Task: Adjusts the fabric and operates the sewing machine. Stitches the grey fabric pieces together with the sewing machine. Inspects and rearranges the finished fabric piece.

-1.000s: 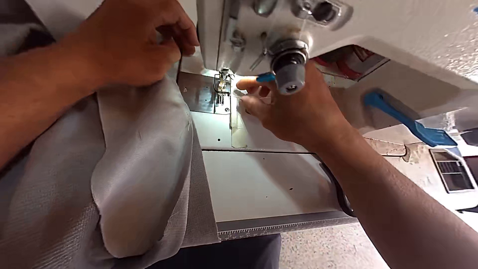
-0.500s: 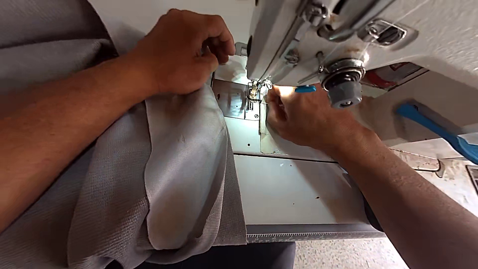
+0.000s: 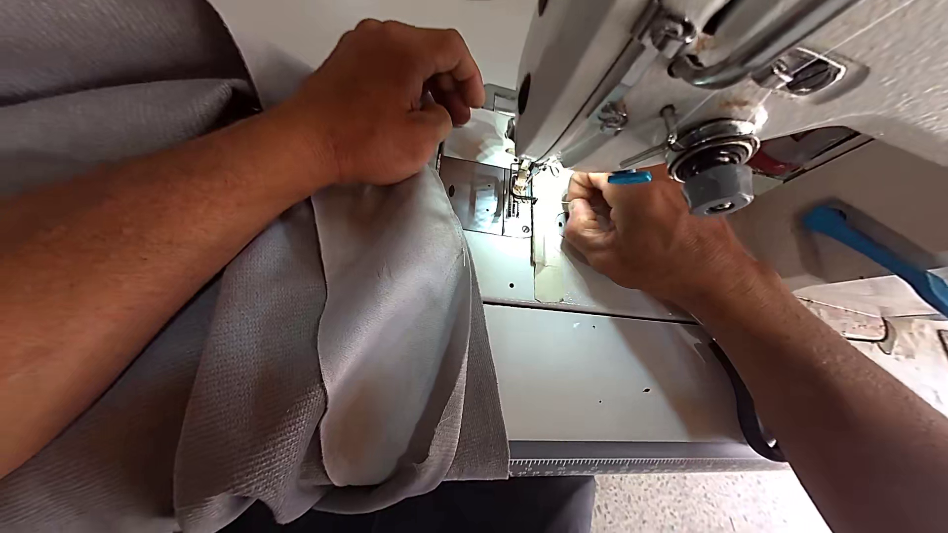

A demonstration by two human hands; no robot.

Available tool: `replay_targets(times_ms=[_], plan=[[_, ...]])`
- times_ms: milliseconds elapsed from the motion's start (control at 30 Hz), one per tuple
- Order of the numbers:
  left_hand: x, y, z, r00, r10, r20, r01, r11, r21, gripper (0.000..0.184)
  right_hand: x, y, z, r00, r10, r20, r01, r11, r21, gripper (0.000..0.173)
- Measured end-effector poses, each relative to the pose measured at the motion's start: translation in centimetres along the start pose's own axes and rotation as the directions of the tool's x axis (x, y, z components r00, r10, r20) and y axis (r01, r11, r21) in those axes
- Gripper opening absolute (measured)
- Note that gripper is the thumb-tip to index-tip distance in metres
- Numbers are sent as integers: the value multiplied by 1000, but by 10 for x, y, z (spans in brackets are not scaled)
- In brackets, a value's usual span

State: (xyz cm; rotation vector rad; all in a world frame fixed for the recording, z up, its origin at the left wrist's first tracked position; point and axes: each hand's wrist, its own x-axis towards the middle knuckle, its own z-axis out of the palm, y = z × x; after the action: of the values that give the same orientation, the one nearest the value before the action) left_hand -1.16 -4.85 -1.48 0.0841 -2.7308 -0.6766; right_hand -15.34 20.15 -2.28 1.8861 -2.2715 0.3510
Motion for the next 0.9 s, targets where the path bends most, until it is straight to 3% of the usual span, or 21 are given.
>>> replay_targets(times_ms=[200, 633, 800, 900], plan=[[2, -3, 1, 1000, -1, 31, 2, 999, -35, 28, -3, -8, -6, 997, 61, -42, -63, 998, -28, 25], [5, -1, -6, 996, -4, 94, 10, 998, -63, 24, -3, -15, -21, 973, 220, 72, -216, 975, -54, 22], [5, -3, -6, 995, -2, 95, 9, 998, -67, 25, -32, 3, -51, 896, 407, 179, -366, 904, -222, 45], [6, -2, -5, 996, 7, 88, 1, 996, -88, 26, -53, -34, -71, 895, 429, 123, -396, 890, -227, 49]])
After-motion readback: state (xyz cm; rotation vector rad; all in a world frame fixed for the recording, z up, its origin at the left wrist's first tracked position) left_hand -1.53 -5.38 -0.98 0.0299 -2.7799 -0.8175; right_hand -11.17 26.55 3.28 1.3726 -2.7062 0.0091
